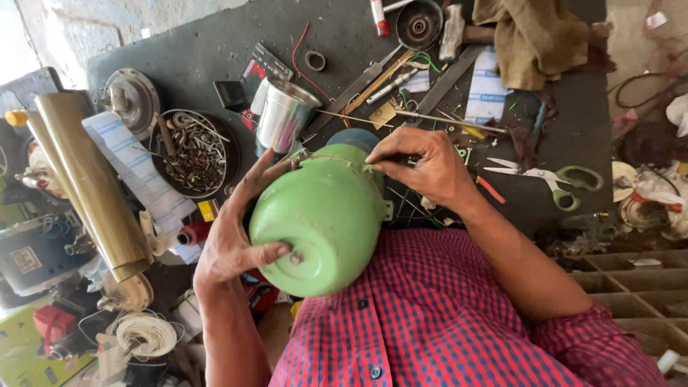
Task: The person works on a green electric motor, using pliers to adjust a metal bracket and a screwdriver to tighten screws. The person repeatedly picks up and places down tools and small parts while manipulating the motor on a cluttered workbench.
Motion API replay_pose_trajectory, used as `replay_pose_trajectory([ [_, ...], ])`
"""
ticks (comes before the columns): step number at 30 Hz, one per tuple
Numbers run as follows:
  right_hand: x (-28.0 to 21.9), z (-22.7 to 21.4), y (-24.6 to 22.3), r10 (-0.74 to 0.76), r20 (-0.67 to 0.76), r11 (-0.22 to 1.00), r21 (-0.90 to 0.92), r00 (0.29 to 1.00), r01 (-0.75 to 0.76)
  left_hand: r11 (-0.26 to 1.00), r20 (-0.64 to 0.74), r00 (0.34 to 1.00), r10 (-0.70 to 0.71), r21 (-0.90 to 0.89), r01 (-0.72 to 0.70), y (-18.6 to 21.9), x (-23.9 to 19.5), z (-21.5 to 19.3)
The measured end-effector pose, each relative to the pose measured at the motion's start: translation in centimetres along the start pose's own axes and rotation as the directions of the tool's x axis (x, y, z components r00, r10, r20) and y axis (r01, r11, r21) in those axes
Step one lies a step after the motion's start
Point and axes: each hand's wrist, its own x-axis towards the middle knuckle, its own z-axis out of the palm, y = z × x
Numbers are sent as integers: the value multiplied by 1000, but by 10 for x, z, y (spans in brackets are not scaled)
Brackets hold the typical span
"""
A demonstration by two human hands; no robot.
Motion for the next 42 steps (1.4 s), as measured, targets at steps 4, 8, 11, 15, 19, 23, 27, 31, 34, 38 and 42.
replay_pose_trajectory([
  [4, 13, 2, -4, 30, 95, 999, 20, 995, -32, 998, -16, 999, -41, -43, 41, -9, -13, -2],
  [8, 21, 3, -3, 75, 155, 996, 40, 985, -82, 995, -22, 999, -28, -95, 26, -21, -23, -10],
  [11, 24, 8, -3, 61, 200, 994, 71, 978, -77, 994, -29, 1000, -9, -108, 6, -30, -32, -15],
  [15, 28, 18, -6, 21, 247, 995, 85, 969, -43, 984, -60, 998, -36, -175, 25, -35, -44, -18],
  [19, 29, 29, -10, -40, 287, 995, 95, 957, 13, 959, -96, 993, -71, -279, 41, -40, -55, -20],
  [23, 31, 39, -10, -69, 328, 997, 46, 942, 57, 944, -127, 990, -57, -331, 12, -47, -62, -21],
  [27, 33, 47, -12, -149, 330, 989, 27, 932, 149, 953, -95, 995, -25, -301, -4, -55, -68, -28],
  [31, 34, 50, -18, -176, 352, 980, -22, 919, 196, 969, -55, 998, -17, -246, 2, -59, -70, -35],
  [34, 35, 51, -24, -177, 362, 970, -95, 915, 225, 973, -36, 999, -19, -229, 10, -58, -70, -36],
  [38, 30, 51, -29, -219, 351, 945, -156, 910, 288, 976, -45, 999, -1, -219, -8, -52, -68, -32],
  [42, 34, 48, -24, -124, 388, 967, -161, 913, 199, 997, -49, 997, 58, 62, -55, -37, -61, -32],
])
